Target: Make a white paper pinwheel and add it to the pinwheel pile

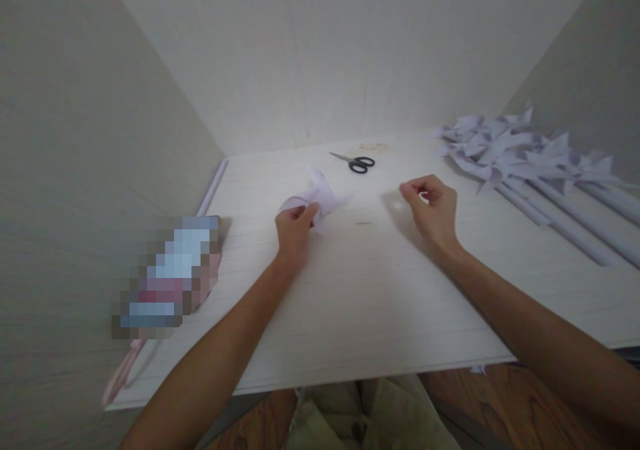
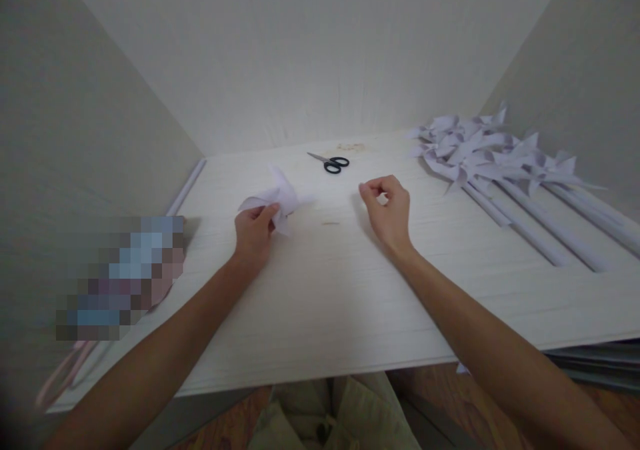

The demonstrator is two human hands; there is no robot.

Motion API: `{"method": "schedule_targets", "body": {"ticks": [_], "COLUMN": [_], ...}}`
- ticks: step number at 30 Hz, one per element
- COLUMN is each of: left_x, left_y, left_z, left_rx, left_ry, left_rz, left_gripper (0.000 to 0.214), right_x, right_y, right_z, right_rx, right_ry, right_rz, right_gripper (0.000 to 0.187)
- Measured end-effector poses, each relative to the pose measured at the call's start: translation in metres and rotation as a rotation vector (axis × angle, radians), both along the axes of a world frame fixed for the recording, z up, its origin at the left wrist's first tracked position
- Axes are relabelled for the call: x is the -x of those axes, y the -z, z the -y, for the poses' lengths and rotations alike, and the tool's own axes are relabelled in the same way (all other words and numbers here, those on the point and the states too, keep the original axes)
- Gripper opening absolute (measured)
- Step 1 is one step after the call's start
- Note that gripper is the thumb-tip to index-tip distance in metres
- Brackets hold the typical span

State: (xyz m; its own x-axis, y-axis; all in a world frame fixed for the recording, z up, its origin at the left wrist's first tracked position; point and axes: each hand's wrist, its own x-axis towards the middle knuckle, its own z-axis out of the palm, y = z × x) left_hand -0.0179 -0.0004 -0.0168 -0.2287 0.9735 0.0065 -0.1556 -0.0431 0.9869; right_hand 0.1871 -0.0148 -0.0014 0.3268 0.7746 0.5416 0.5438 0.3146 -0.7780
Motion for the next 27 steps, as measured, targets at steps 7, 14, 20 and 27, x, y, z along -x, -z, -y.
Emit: {"method": "schedule_targets", "body": {"ticks": [7,14,20,27], "left_x": [0.002,-0.001,-0.001,-0.006], "left_y": [0.000,0.002,-0.002,-0.009], "left_z": [-0.005,-0.003,-0.001,0.009], "left_rx": [0.006,-0.025,-0.004,0.015], "left_ry": [-0.054,-0.035,-0.059,-0.018], "left_rz": [-0.014,-0.070,-0.099,-0.204], "left_gripper": [0.016,0.019,0.021,0.019], "right_x": [-0.004,0.004,0.003,0.025], "right_y": [0.010,0.011,0.006,-0.021], "right_z": [-0.003,-0.002,0.006,0.022], "right_rx": [0.118,0.189,0.135,0.018], "right_ry": [-0.385,-0.591,-0.532,-0.500], "right_rz": [0.358,0.608,0.627,0.458], "right_gripper": [0.012,0.008,0.010,0.006]}}
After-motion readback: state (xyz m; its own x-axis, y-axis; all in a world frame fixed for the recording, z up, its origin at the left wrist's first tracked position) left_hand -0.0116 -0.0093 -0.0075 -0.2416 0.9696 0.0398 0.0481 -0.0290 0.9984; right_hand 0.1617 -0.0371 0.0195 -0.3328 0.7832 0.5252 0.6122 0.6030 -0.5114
